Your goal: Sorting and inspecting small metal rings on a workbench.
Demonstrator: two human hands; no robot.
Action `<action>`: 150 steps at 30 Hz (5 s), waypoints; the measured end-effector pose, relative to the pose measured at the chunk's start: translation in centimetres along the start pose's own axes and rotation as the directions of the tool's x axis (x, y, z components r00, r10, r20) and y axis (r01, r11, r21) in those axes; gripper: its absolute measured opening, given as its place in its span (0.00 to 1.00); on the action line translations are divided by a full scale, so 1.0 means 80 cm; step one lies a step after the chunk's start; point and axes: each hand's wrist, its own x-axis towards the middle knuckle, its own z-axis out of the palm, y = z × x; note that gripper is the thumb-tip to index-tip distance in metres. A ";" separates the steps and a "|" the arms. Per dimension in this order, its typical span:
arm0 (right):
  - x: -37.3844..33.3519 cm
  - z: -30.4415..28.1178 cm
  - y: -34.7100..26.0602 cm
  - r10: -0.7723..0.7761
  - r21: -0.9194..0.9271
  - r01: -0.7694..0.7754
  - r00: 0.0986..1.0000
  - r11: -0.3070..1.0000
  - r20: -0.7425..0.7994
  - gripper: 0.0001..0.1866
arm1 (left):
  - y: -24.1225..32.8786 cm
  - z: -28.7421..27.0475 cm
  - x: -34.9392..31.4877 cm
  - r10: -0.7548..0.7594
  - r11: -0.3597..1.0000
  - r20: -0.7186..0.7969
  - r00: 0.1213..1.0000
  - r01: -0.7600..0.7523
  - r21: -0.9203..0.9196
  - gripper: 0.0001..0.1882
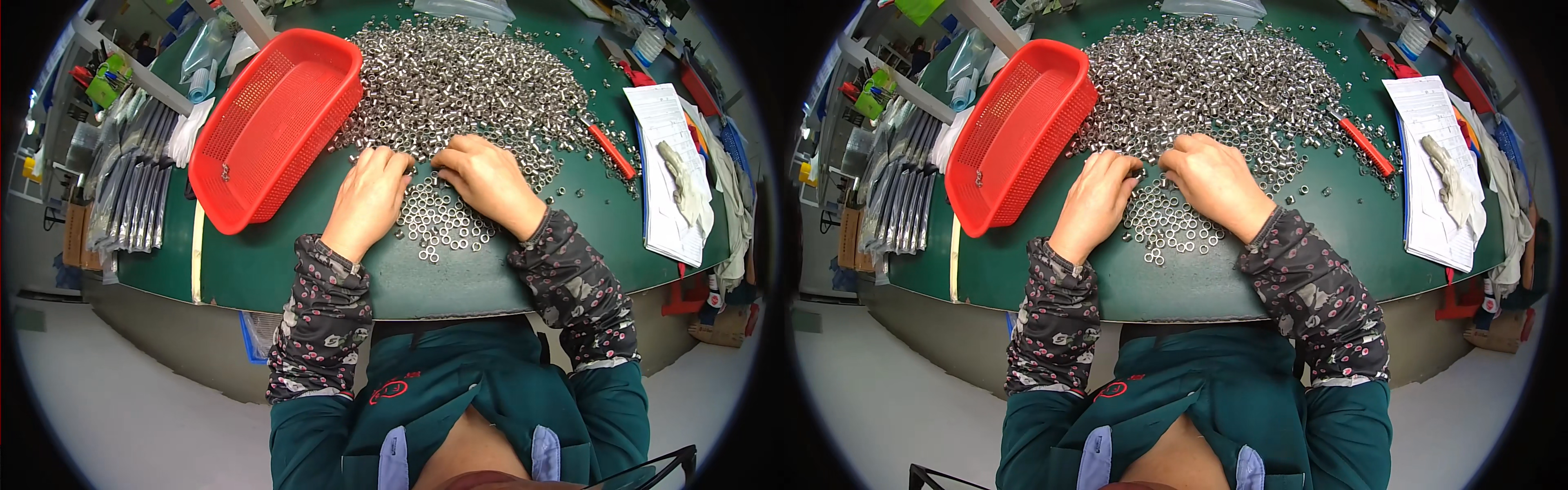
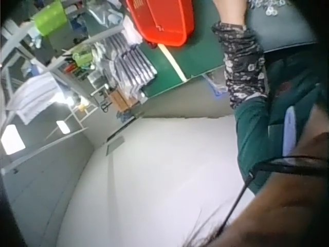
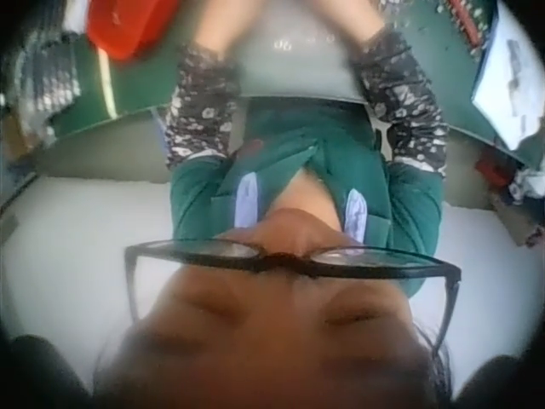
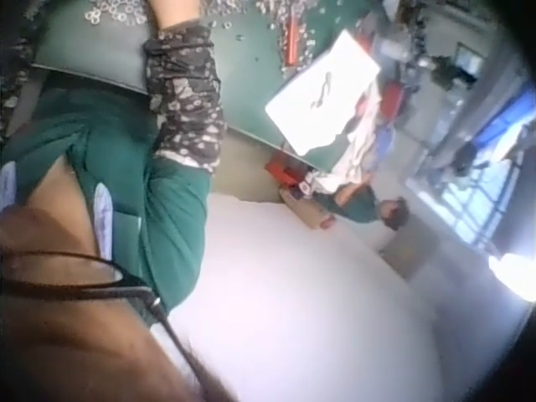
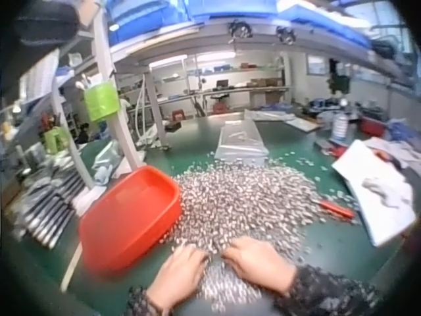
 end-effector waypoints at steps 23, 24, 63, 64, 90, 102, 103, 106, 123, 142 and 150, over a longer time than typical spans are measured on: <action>0.006 0.001 -0.002 0.039 -0.002 -0.039 0.998 0.999 0.055 0.03 | -0.007 0.012 0.010 -0.050 0.999 -0.008 0.999 0.050 -0.001 0.07; 0.006 0.000 -0.001 0.044 0.031 -0.045 0.998 0.998 0.054 0.03 | -0.008 0.011 0.009 -0.039 0.999 -0.008 0.999 0.039 0.006 0.06; 0.001 -0.018 -0.011 -0.047 0.063 0.044 0.998 0.997 0.045 0.05 | -0.017 -0.015 0.002 -0.087 0.984 -0.061 0.994 0.077 -0.159 0.06; 0.001 -0.017 -0.013 -0.048 0.064 0.045 0.998 0.997 0.045 0.05 | -0.019 -0.018 0.001 -0.081 0.983 -0.020 0.996 0.077 -0.167 0.05; 0.000 -0.006 -0.014 -0.013 0.008 0.012 0.998 1.000 0.066 0.05 | -0.007 -0.002 0.001 -0.093 0.993 0.063 0.994 0.097 -0.062 0.06; 0.001 -0.003 -0.010 -0.032 -0.018 0.033 0.998 0.999 0.050 0.03 | -0.010 0.002 0.001 -0.065 0.996 -0.038 0.997 0.062 -0.066 0.04; 0.001 -0.003 -0.012 -0.040 -0.032 0.042 0.998 0.999 0.044 0.03 | -0.010 0.003 0.000 -0.064 0.996 -0.038 0.997 0.062 -0.065 0.04; 0.002 -0.008 -0.016 -0.020 0.042 0.019 0.999 0.999 0.024 0.04 | -0.009 0.001 -0.001 -0.105 0.994 -0.045 0.993 0.103 -0.046 0.04; 0.000 -0.004 -0.021 -0.098 -0.038 0.101 0.993 0.994 0.065 0.03 | -0.008 -0.008 -0.003 -0.085 0.992 0.037 0.996 0.088 -0.095 0.04; -0.049 -0.078 0.010 0.237 0.094 -0.223 0.957 0.970 -0.168 0.02 | -0.016 -0.034 -0.031 -0.252 0.907 0.076 0.965 0.263 -0.331 0.07; -0.061 -0.066 0.045 0.350 0.142 -0.326 0.913 0.935 -0.211 0.03 | -0.010 -0.033 -0.040 -0.215 0.958 0.124 0.969 0.234 -0.166 0.06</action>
